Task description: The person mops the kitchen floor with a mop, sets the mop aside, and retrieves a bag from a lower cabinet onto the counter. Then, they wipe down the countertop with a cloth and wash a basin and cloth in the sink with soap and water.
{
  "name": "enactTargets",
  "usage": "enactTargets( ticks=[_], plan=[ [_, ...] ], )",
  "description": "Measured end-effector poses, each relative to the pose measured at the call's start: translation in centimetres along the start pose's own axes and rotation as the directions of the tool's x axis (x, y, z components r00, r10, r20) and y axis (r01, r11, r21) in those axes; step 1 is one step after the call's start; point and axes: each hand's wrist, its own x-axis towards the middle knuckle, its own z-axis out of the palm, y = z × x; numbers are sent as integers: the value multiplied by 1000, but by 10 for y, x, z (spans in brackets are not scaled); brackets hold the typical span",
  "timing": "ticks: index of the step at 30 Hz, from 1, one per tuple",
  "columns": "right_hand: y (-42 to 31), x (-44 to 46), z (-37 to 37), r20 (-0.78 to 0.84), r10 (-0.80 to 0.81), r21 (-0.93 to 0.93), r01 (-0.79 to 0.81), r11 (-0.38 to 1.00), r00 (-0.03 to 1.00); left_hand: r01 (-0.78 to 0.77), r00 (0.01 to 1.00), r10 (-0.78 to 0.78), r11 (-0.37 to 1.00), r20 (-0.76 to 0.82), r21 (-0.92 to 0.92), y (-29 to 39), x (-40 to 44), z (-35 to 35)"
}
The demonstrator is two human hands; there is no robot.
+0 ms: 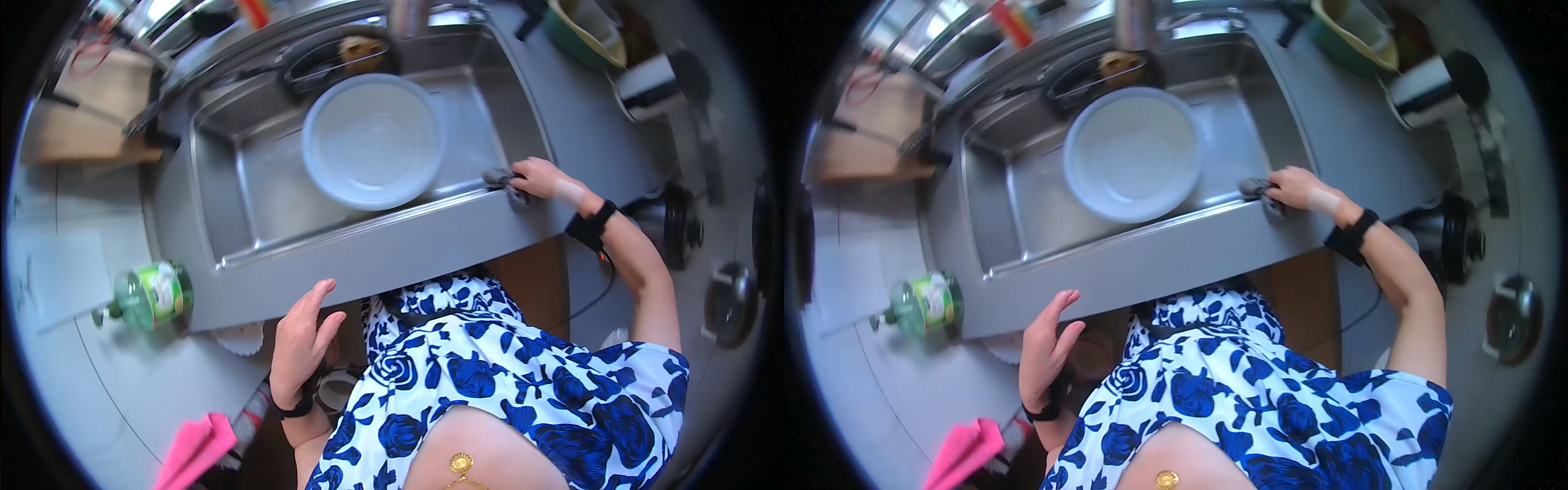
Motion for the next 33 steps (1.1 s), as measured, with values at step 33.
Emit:
enactTargets(
  ticks=[33],
  plan=[
    [-451, 166, 67, 187, -766, 249, 724, 643, 615, 137, 956, -181, 972, -232, -192, -23, -75, -11]
  ],
)
